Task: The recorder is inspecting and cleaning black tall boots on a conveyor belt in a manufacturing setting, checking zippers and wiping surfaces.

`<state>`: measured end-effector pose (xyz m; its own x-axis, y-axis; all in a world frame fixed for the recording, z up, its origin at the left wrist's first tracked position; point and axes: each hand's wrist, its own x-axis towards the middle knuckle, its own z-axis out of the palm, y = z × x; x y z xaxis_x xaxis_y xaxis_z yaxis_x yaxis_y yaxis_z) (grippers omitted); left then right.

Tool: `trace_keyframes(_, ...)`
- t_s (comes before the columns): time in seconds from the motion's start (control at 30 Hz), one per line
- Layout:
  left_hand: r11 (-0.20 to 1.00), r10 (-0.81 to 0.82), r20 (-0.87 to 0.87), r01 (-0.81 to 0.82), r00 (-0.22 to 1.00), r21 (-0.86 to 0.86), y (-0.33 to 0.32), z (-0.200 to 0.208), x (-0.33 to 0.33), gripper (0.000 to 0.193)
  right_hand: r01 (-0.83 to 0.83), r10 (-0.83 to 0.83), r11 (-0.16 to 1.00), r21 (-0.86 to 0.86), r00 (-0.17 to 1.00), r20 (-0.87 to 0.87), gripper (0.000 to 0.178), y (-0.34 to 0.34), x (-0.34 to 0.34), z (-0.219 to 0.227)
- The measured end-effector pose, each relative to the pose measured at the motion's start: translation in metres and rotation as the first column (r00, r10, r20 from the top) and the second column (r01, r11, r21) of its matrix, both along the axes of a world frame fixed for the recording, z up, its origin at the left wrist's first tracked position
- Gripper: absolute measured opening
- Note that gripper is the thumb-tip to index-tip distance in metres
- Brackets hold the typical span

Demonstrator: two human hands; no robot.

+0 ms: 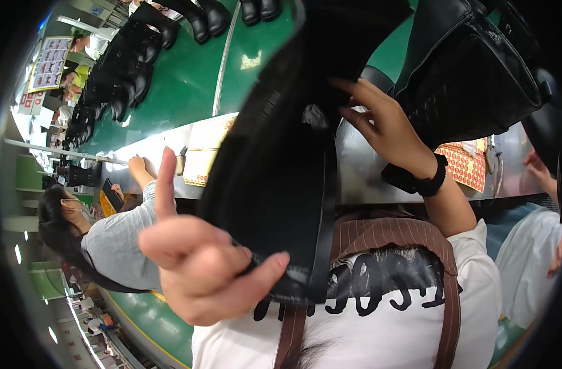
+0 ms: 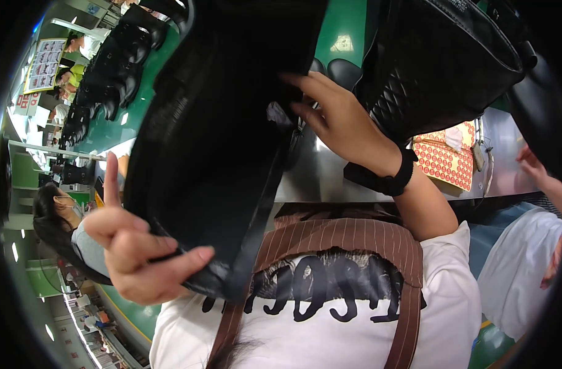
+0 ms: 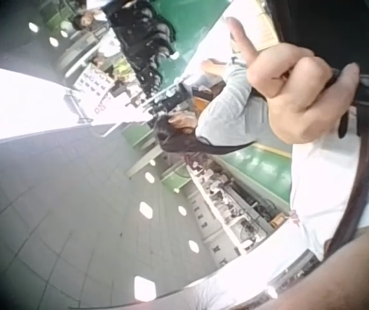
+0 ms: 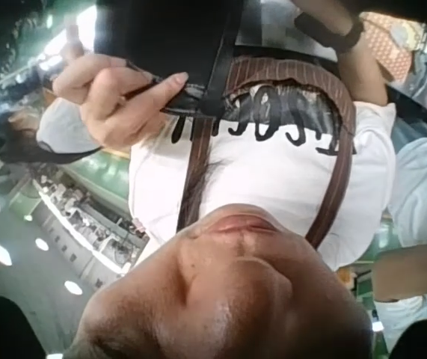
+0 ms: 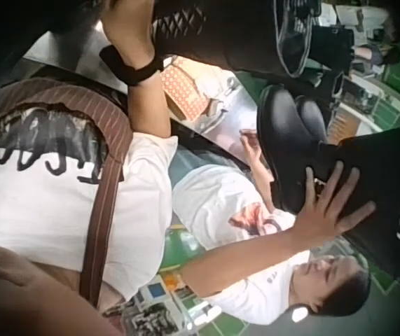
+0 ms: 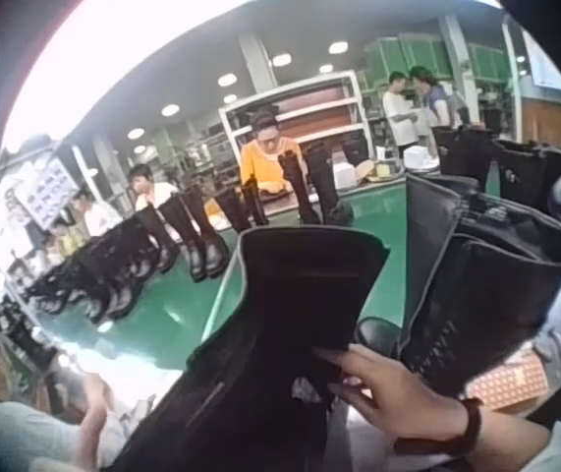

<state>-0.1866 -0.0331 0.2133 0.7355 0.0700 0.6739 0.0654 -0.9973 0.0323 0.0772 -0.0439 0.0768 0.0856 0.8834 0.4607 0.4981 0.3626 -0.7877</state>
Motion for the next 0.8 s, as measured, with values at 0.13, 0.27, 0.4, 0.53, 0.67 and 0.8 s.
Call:
trace_keyframes(0.13, 0.893, 0.435, 0.186, -0.449, 0.881, 0.039, 0.012, 0.002, 0.025, 0.035, 0.019, -0.028, 0.995, 0.101, 0.996, 0.085, 0.029, -0.007, -0.002, -0.009)
trace_keyframes(0.27, 0.804, 0.504, 0.583, -0.593, 0.637, -0.048, 0.048, -0.044, 0.04, 0.086, 0.124, -0.159, 0.962, -0.244, 0.978, -0.132, 0.025, -0.019, -0.004, -0.031)
trace_keyframes(0.4, 0.836, 0.514, 0.557, -0.527, 0.653, -0.154, 0.056, -0.108, 0.031, 0.127, 0.065, -0.119, 0.893, -0.445, 0.989, -0.093, 0.022, -0.013, -0.01, -0.072)
trace_keyframes(0.53, 0.337, 0.548, 0.084, -0.128, 0.832, -0.933, 0.038, -0.198, 0.05, 0.12, -0.086, -0.089, 0.836, -0.542, 0.953, -0.288, 0.017, 0.005, -0.011, -0.1)
trace_keyframes(0.67, 0.207, 0.453, 0.088, -0.009, 0.887, -0.978, 0.036, -0.253, 0.06, 0.079, -0.191, -0.061, 0.778, -0.599, 0.925, -0.374, 0.016, 0.013, -0.009, -0.106)
trace_keyframes(0.8, 0.38, 0.526, 0.113, -0.114, 0.843, -0.918, 0.03, -0.256, 0.058, 0.072, -0.148, -0.104, 0.818, -0.556, 0.913, -0.395, 0.015, 0.011, -0.013, -0.109)
